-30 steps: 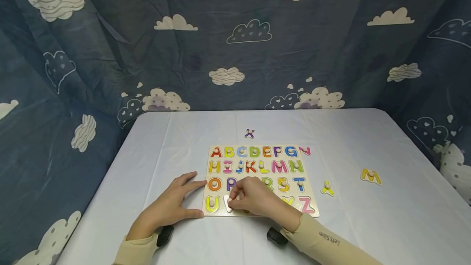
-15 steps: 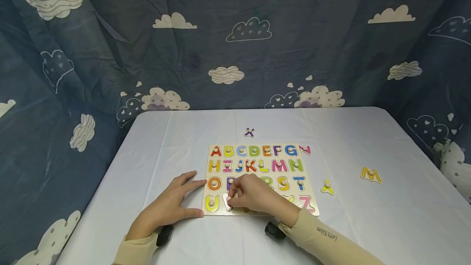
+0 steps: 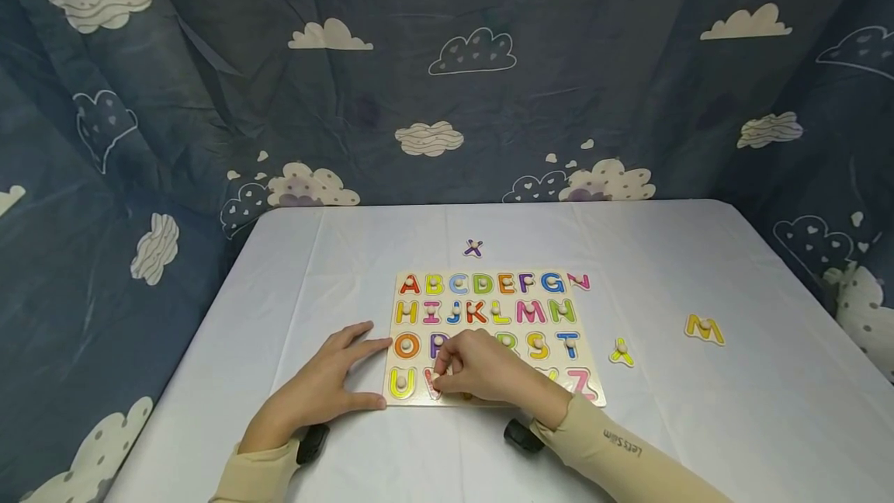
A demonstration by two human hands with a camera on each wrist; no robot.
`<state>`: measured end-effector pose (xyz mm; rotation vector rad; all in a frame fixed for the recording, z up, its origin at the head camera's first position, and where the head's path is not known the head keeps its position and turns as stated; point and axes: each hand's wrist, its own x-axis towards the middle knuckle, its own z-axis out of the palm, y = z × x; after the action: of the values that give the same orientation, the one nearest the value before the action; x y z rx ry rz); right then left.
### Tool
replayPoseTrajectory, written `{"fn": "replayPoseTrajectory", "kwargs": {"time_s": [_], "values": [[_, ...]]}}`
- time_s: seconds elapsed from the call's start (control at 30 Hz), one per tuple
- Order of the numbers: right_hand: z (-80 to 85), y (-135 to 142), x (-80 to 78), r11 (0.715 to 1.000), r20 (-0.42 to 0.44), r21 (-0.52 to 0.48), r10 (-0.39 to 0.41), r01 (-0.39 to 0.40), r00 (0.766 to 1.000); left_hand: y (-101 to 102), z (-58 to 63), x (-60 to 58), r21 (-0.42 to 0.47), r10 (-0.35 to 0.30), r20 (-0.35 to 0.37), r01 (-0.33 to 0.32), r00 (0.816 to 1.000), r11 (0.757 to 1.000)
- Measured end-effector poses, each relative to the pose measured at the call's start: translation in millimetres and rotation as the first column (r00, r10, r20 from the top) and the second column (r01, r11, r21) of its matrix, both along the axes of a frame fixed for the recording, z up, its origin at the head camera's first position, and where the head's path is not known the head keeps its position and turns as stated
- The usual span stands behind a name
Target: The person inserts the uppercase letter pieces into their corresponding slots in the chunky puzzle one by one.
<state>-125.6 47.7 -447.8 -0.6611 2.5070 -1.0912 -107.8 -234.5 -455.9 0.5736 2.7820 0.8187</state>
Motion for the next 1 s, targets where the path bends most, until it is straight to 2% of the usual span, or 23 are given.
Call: {"fn": "replayPoseTrajectory", "kwargs": {"time_s": [0.27,0.43,0.53,0.63,0.83,1.0], "values": [[3.0,15.9,0.4,1.0,0.024,-0.017,-0.018,0.019,1.0,3.6,0.3,0.0,0.0,0.011,0.014,-0.011,1.0,1.0],[8.0,43.5,-4.8,0.996,0.007,-0.005,-0.092,0.092,0.996,5.3,-0.6,-0.6,-0.005,0.015,0.014,-0.015,1.0,1.0],[11.7,66.2,-7.8,0.985,0.01,0.0,-0.174,0.174,0.985,4.8,-0.7,-1.1,-0.003,0.013,0.009,-0.013,1.0,1.0],[14.0,92.2,-9.1,0.961,0.013,0.012,-0.277,0.277,0.961,3.9,0.2,-0.4,-0.002,0.006,-0.002,-0.006,1.0,1.0],[14.5,152.4,-8.2,0.891,-0.035,0.055,-0.449,0.45,0.893,4.2,-0.6,0.9,0.001,0.008,0.007,-0.008,1.0,1.0],[13.6,203.0,-0.9,0.817,-0.062,0.083,-0.567,0.571,0.821,4.7,-0.8,1.3,-0.004,0.017,0.012,-0.017,1.0,1.0]]}}
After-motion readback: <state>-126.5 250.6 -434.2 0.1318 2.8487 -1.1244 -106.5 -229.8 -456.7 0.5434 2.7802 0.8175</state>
